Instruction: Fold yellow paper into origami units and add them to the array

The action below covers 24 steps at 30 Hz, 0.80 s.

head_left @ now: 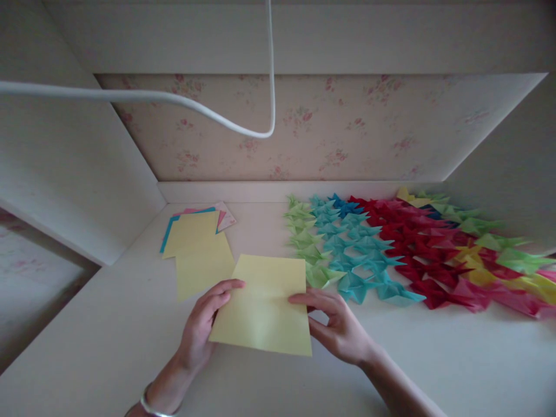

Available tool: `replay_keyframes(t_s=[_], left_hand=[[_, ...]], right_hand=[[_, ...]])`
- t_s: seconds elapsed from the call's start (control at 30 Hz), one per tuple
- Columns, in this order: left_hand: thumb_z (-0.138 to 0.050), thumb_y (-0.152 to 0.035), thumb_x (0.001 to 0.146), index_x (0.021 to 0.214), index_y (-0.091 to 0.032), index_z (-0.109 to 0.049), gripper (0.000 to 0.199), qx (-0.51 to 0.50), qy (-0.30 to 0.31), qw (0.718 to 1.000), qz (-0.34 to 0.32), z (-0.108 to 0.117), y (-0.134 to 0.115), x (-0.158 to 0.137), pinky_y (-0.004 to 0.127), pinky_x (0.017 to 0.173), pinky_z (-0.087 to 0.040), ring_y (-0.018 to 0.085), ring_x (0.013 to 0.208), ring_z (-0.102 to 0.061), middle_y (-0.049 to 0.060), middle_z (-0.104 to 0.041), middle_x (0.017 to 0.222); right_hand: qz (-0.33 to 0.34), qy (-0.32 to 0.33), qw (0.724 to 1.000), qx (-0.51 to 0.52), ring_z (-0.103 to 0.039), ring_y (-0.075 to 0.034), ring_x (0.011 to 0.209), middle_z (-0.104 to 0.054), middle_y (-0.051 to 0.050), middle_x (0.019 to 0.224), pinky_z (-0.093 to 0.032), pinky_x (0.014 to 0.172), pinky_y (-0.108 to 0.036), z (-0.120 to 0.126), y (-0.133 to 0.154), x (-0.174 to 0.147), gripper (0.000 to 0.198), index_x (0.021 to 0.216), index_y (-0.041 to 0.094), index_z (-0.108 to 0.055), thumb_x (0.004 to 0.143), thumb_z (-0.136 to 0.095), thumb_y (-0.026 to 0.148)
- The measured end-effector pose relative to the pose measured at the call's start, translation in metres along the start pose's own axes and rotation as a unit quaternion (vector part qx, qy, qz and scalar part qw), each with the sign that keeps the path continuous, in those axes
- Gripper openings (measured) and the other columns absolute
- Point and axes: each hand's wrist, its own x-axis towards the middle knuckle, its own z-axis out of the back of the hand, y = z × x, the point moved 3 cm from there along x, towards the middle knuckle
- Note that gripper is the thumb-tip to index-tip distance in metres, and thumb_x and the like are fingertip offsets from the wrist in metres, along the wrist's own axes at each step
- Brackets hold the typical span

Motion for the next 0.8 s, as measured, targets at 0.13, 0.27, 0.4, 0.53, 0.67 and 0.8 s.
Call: replay_keyframes(t_s=[0.13,0.27,0.4,0.53,0.67,0.8], left_hand=[[-0.063,-0.030,0.074,0.082,-0.017,-0.076,0.021,-0.083,0.064,0.994,-0.017,-0.001,-0.005,-0.005,0.029,0.058,-0.052,0.021,0.071,-0.064,0.008,-0.071,0.087],[-0.067,-0.027,0.075,0.095,-0.019,-0.073,0.022,-0.117,0.116,0.986,0.020,-0.005,-0.003,-0.006,0.036,0.058,-0.056,0.025,0.067,-0.070,0.007,-0.072,0.083],[-0.077,-0.019,0.072,0.103,-0.022,-0.072,0.032,-0.025,0.102,0.995,-0.001,-0.008,-0.002,-0.008,0.035,0.065,-0.059,0.023,0.075,-0.070,0.007,-0.072,0.097],[-0.075,-0.035,0.078,0.087,-0.020,-0.077,0.018,0.082,0.112,0.990,-0.036,-0.012,-0.004,-0.007,0.031,0.064,-0.059,0.022,0.075,-0.068,0.009,-0.071,0.099],[-0.072,-0.037,0.081,0.093,-0.020,-0.077,0.022,0.115,0.092,0.988,-0.051,-0.016,-0.006,-0.008,0.035,0.077,-0.058,0.026,0.086,-0.068,0.009,-0.074,0.092],[-0.077,-0.036,0.076,0.122,-0.021,-0.062,0.051,0.070,0.026,0.997,-0.028,-0.018,-0.005,-0.012,0.030,0.075,-0.057,0.024,0.085,-0.069,0.008,-0.073,0.096]], right_hand=[[-0.009,-0.068,0.998,0.009,-0.070,-0.021,0.076,-0.076,-0.008,0.087,-0.055,0.062,-0.028,0.004,-0.004,-0.002,0.020,0.095,0.023,-0.078,0.089,-0.063,0.035],[-0.037,-0.111,0.993,0.037,-0.068,-0.021,0.069,-0.075,-0.009,0.081,-0.056,0.060,-0.031,0.005,-0.015,-0.005,0.022,0.088,0.022,-0.080,0.085,-0.069,0.041],[-0.031,-0.106,0.993,0.045,-0.067,-0.021,0.068,-0.073,-0.008,0.079,-0.055,0.062,-0.032,0.004,-0.016,-0.005,0.024,0.084,0.021,-0.079,0.085,-0.070,0.043],[-0.033,-0.110,0.993,0.037,-0.065,-0.019,0.070,-0.072,-0.007,0.077,-0.051,0.062,-0.030,-0.001,-0.011,-0.004,0.030,0.077,0.019,-0.076,0.090,-0.063,0.041],[-0.096,-0.194,0.972,0.091,-0.062,-0.018,0.066,-0.070,-0.006,0.073,-0.050,0.059,-0.027,-0.009,-0.012,-0.007,0.033,0.074,0.018,-0.072,0.089,-0.062,0.045],[-0.103,-0.235,0.956,0.140,-0.059,-0.015,0.061,-0.065,-0.003,0.066,-0.048,0.055,-0.025,-0.018,-0.013,-0.008,0.028,0.074,0.018,-0.065,0.087,-0.067,0.043]])
